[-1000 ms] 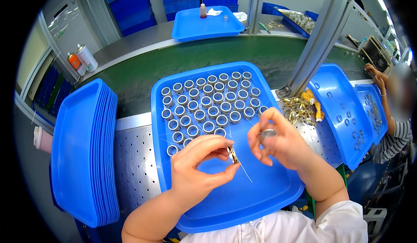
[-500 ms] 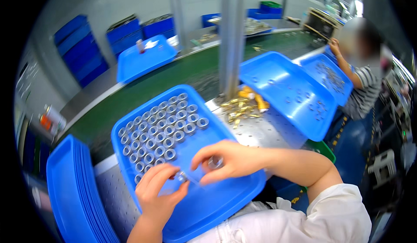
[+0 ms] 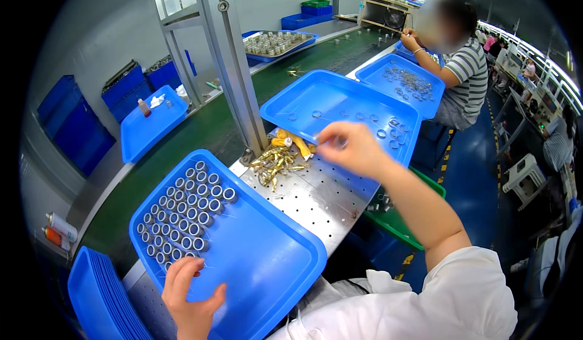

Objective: The person repeatedly picks up small cylindrical metal components from a blue tray and wraps a thin wire around them by hand. The person holds the component in one hand and uses the other to wind the wire, then places the finished item into a separate blue bin. The process is repetitive and performed one at a time.

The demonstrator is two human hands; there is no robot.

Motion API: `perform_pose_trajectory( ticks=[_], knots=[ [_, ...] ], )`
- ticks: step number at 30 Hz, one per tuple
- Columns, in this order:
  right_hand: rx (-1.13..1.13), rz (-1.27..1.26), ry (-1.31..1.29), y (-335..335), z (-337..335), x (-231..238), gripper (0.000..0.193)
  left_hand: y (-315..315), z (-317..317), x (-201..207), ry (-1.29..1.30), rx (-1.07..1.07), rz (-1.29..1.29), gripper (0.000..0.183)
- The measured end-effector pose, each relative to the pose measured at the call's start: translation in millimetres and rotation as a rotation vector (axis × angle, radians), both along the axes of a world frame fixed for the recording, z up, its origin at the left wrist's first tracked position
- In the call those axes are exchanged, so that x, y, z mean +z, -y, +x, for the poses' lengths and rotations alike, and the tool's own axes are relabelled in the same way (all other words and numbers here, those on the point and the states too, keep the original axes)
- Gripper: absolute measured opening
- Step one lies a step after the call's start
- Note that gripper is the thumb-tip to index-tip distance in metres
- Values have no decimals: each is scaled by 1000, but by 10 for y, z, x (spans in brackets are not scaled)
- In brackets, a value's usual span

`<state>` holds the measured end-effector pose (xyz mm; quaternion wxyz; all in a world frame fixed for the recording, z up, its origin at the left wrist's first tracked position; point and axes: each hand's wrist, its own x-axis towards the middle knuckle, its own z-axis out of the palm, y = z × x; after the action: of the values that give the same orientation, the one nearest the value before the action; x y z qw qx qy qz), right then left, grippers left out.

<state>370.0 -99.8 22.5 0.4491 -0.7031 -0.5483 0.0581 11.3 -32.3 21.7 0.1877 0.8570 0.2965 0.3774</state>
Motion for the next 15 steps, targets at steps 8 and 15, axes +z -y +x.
perform_pose_trajectory(
  ticks=[8, 15],
  knots=[
    [-423, -255, 165, 876, 975, -128, 22, -59, 134, -50, -29, -49, -19, 31],
    [-784, -152, -233, 2257, 1690, -1878, 10, -146, 106, -22, 22, -39, -37, 20]
  ],
)
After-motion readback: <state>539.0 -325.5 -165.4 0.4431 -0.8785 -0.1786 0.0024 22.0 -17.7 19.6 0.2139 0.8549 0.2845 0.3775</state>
